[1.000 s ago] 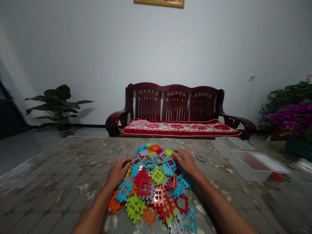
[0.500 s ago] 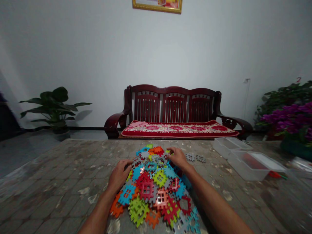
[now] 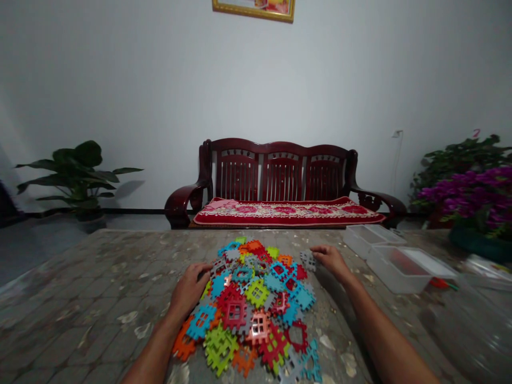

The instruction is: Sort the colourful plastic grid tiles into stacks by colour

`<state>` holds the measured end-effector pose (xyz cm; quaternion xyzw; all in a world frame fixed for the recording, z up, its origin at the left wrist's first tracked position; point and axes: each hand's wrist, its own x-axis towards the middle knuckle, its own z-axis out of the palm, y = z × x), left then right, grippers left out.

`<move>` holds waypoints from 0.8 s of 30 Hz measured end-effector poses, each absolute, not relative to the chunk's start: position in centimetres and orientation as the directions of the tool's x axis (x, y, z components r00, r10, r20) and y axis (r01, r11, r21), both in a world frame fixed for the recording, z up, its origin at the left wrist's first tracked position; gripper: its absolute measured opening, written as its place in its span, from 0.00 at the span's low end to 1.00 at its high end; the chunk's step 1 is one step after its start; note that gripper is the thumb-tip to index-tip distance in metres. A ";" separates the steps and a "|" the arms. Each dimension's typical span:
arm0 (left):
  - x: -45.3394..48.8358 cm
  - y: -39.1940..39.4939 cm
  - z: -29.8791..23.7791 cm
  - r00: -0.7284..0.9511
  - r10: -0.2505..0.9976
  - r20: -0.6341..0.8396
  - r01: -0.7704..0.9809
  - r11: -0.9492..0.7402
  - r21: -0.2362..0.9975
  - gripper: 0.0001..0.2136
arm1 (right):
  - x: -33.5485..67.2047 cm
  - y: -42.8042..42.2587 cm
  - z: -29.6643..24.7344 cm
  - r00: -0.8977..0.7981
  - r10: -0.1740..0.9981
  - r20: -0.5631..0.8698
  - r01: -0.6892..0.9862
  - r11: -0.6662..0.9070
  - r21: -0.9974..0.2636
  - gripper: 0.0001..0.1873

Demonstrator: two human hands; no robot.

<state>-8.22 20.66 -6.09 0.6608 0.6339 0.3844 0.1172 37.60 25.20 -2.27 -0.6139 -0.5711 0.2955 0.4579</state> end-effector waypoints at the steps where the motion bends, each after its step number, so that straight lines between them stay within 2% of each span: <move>1: -8.2 20.7 -6.1 -0.096 0.928 0.360 0.746 -0.172 0.643 0.17 | 37.9 25.0 -2.6 0.178 0.968 0.176 0.449 0.079 -0.890 0.12; 5: -8.3 20.7 -6.2 -0.101 0.926 0.363 0.741 -0.174 0.649 0.16 | 38.8 24.0 -4.1 0.199 0.941 0.275 0.606 0.103 -0.789 0.16; 9: -8.4 20.8 -6.2 -0.105 0.924 0.368 0.746 -0.171 0.644 0.17 | 39.3 22.8 -4.9 0.139 0.960 0.244 0.742 0.062 -0.667 0.18; 13: -8.5 20.8 -6.2 -0.106 0.925 0.364 0.747 -0.168 0.643 0.17 | 39.0 21.6 -4.3 0.073 0.969 0.235 0.875 0.051 -0.482 0.24; 16: -8.6 20.8 -6.2 -0.101 0.924 0.369 0.743 -0.177 0.646 0.17 | 38.4 21.1 -3.6 0.026 0.975 0.220 0.916 0.065 -0.396 0.26; 24: -8.6 20.8 -6.3 -0.090 0.926 0.366 0.744 -0.182 0.643 0.18 | 37.8 20.4 -2.5 -0.048 0.978 0.205 0.960 0.102 -0.261 0.25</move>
